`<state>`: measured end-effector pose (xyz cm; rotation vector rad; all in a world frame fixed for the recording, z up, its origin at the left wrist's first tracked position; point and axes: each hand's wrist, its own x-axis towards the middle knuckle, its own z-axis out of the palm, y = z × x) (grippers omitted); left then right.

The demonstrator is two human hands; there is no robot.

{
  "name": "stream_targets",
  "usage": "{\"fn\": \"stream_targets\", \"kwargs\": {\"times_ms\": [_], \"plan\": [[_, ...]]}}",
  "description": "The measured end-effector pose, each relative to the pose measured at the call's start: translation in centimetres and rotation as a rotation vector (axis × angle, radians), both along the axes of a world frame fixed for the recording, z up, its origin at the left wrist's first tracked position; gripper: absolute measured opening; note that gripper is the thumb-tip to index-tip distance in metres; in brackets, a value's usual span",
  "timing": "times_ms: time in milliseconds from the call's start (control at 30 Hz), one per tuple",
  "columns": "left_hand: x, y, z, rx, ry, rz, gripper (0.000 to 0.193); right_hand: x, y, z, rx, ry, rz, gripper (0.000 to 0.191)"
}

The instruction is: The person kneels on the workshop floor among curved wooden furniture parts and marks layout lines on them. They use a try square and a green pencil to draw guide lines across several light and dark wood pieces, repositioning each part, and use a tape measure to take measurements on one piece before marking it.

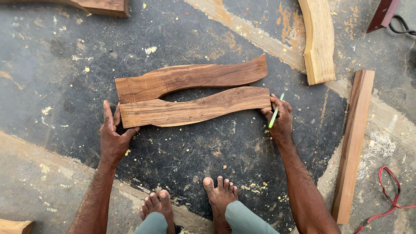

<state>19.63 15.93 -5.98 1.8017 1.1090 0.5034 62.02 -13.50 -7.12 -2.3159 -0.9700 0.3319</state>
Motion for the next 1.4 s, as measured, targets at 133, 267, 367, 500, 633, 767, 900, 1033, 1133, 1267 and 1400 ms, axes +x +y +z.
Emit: {"fn": "stream_targets", "kwargs": {"times_ms": [133, 267, 367, 500, 633, 767, 900, 1033, 1133, 1267, 1400], "plan": [[-0.1, -0.2, -0.5, -0.033, 0.004, 0.014, 0.116, 0.2, -0.5, -0.5, 0.016, 0.035, 0.013, 0.051], [-0.3, -0.4, -1.1, -0.064, 0.030, 0.033, 0.116, 0.4, -1.0, -0.7, 0.028, 0.007, 0.029, 0.051], [-0.5, -0.7, -1.5, 0.009, 0.072, 0.014, 0.118, 0.3, -1.2, -0.7, 0.050, 0.035, 0.031, 0.054], [-1.1, -1.2, -2.0, 0.160, 0.187, -0.040, 0.118, 0.2, -1.5, -0.5, 0.058, 0.048, 0.034, 0.054], [-1.3, -1.8, -2.1, 0.003, 0.066, 0.025, 0.115, 0.1, -1.9, 0.0, 0.023, 0.002, 0.039, 0.055], [-1.3, -2.5, -1.5, -0.045, 0.079, 0.084, 0.114, -0.3, -2.0, 0.1, 0.002, -0.056, 0.058, 0.064], [-1.5, -2.8, -1.0, 0.025, 0.140, 0.055, 0.112, -0.7, -1.6, 1.6, 0.018, -0.006, 0.069, 0.073], [-1.4, -2.8, -1.2, -0.055, 0.094, 0.077, 0.113, -0.4, 0.6, 6.1, 0.209, 0.135, 0.121, 0.085], [-1.5, -2.6, -0.9, -0.054, 0.067, 0.064, 0.108, -0.9, 5.1, 8.7, -0.056, -0.155, 0.438, 0.098], [-1.0, -2.1, 1.2, 0.174, 0.265, -0.095, 0.089, -2.6, 14.2, 6.9, -0.160, -0.120, 0.545, 0.102], [2.4, -1.5, 1.5, 0.069, 0.058, 0.200, 0.074, -3.1, 18.4, 4.0, -0.138, -0.195, 0.455, 0.082]]}}
